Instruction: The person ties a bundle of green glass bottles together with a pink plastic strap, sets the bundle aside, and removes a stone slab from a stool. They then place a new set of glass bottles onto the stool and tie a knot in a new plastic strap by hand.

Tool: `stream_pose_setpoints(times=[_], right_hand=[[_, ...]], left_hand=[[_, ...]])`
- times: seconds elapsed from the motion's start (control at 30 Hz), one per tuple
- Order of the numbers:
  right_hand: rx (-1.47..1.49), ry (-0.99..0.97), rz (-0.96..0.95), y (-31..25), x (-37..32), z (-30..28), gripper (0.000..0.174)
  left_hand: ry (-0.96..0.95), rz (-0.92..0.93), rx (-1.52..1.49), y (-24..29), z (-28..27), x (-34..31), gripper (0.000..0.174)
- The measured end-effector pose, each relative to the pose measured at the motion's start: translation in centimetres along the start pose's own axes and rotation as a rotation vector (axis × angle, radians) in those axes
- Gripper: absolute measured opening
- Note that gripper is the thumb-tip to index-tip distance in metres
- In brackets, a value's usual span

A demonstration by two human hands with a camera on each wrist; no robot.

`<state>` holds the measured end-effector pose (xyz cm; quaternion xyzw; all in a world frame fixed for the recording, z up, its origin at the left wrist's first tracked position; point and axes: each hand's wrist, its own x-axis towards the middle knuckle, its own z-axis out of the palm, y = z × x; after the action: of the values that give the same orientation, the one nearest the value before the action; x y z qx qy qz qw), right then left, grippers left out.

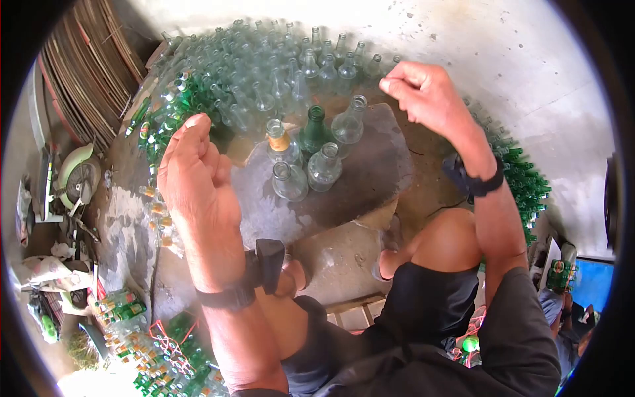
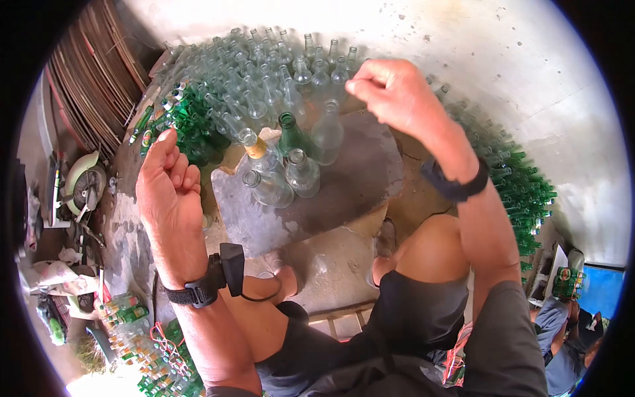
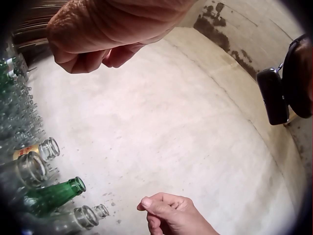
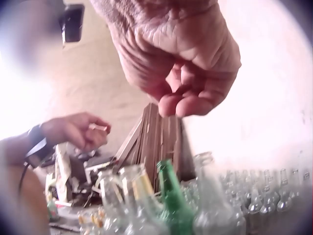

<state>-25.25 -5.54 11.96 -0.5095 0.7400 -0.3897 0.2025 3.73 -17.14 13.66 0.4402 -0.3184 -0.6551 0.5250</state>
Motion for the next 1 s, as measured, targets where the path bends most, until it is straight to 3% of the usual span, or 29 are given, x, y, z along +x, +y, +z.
stream_pose_setpoints(times=[0.1, 0.23, 0.33, 0.37, 0.43, 0.67, 0.73, 0.93, 1.0], right_hand=[[-0.052, -0.076, 0.161, 3.3, 4.3, -0.3, 0.02], [-0.11, -0.218, 0.17, 8.0, 10.0, 2.2, 0.022], [-0.19, -0.4, 0.054, 11.3, 14.1, 4.8, 0.035], [-0.184, -0.409, 0.051, 12.3, 15.5, 5.9, 0.035], [-0.351, -0.407, -0.171, 13.8, 17.7, 8.1, 0.04], [-0.416, -0.5, -0.267, 15.7, 22.1, 13.5, 0.058], [-0.475, -0.431, -0.395, 17.4, 23.5, 15.2, 0.062], [-0.532, -0.429, -0.378, 19.1, 25.9, 18.5, 0.056], [-0.507, -0.429, -0.387, 19.7, 26.4, 19.2, 0.051]], left_hand=[[-0.006, 0.0, 0.008, -0.3, 0.0, 0.4, 0.026], [0.02, -0.021, -0.004, -0.7, 0.7, 0.8, 0.024], [0.06, -0.027, -0.005, -1.0, 1.6, 1.0, 0.022], [0.045, -0.03, -0.005, -1.2, 1.7, 1.1, 0.02], [0.039, -0.033, -0.001, -1.3, 1.7, 1.5, 0.019], [-0.009, -0.008, -0.015, -2.1, 1.8, 3.1, 0.008], [0.017, 0.014, -0.009, -2.3, 2.0, 3.5, 0.01], [0.045, 0.01, 0.025, -2.4, 2.2, 4.3, 0.011], [-0.022, -0.043, -0.015, -2.3, 1.8, 4.5, 0.009]])
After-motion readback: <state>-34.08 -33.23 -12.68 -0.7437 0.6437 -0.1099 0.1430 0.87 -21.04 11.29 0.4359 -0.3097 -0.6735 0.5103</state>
